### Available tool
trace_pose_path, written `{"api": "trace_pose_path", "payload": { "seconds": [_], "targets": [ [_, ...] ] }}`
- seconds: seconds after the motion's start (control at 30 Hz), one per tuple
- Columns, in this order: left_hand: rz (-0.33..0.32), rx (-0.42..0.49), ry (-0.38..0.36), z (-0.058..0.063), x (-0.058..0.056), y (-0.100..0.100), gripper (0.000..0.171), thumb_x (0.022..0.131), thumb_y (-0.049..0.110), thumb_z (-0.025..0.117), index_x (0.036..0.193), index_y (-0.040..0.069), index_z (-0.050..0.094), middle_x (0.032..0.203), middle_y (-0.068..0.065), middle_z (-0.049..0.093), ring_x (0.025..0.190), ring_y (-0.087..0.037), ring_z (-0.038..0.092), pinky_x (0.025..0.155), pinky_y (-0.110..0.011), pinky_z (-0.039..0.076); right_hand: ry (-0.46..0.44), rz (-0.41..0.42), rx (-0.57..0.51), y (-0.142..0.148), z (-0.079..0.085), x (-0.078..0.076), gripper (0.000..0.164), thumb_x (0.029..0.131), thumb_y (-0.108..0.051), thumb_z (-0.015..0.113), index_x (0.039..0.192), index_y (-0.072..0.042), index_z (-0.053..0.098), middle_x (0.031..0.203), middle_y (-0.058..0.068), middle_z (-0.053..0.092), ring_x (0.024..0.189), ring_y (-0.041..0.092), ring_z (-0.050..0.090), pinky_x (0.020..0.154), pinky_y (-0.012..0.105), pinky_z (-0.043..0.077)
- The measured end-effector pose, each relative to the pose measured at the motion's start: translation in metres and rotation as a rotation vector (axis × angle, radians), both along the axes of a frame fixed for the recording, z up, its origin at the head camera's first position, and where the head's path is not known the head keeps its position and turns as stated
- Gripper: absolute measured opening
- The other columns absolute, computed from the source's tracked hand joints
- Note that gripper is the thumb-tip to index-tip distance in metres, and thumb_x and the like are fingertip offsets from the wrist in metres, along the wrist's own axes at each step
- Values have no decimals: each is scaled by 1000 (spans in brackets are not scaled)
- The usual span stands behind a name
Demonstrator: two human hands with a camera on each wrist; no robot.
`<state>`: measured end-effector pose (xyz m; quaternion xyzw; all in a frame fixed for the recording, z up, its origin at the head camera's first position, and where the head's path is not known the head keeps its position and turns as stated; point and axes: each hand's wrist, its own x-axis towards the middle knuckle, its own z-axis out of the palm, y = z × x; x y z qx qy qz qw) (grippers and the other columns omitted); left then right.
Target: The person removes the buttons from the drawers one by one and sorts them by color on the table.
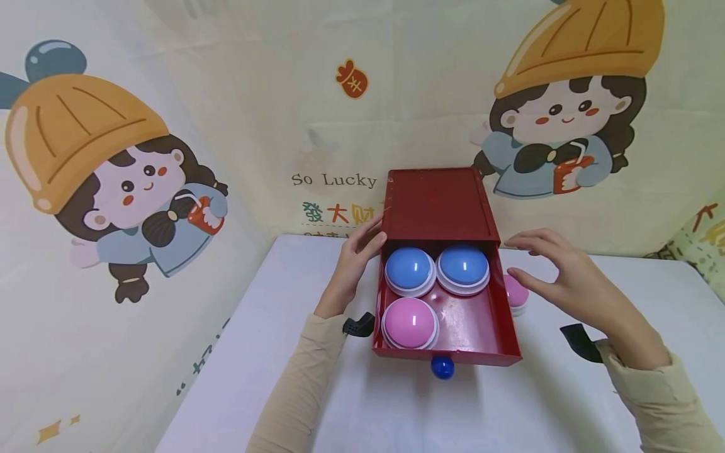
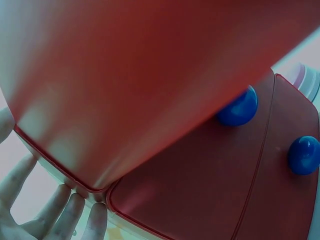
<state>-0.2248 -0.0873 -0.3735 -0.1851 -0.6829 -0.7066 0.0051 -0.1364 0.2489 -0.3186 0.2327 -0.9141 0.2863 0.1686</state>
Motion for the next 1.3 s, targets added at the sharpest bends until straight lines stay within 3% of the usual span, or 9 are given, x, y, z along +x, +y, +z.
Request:
{"api": "trace_pose_path", "payload": {
  "seconds": [0.57,0.93,1.3],
  "targets": [
    [-2,5,-2,-2,0,2,46,90,36,58,134,30,48,131,6,50,119,-15,47,95,-36,43,27,48,22,-16,22,12,56,69,-10,81,120,-18,59,126,-2,49,112,19,46,78,4,36],
    [-6,6,-4,-3,-1,2,44,91,33,57,134,30,48,132,6,50,119,-15,47,95,-36,43,16,89,39,-29,34,15,58,70,-13,81,121,-25,57,124,-6,49,114,15,45,75,16,48],
    [4,1,-18,-1,-1,1,45,89,38,58,133,32,48,132,7,49,119,-14,47,95,-35,43,1,155,30,-43,41,11,62,68,-9,81,122,-23,56,124,-5,48,113,14,45,70,29,54]
  ]
}}
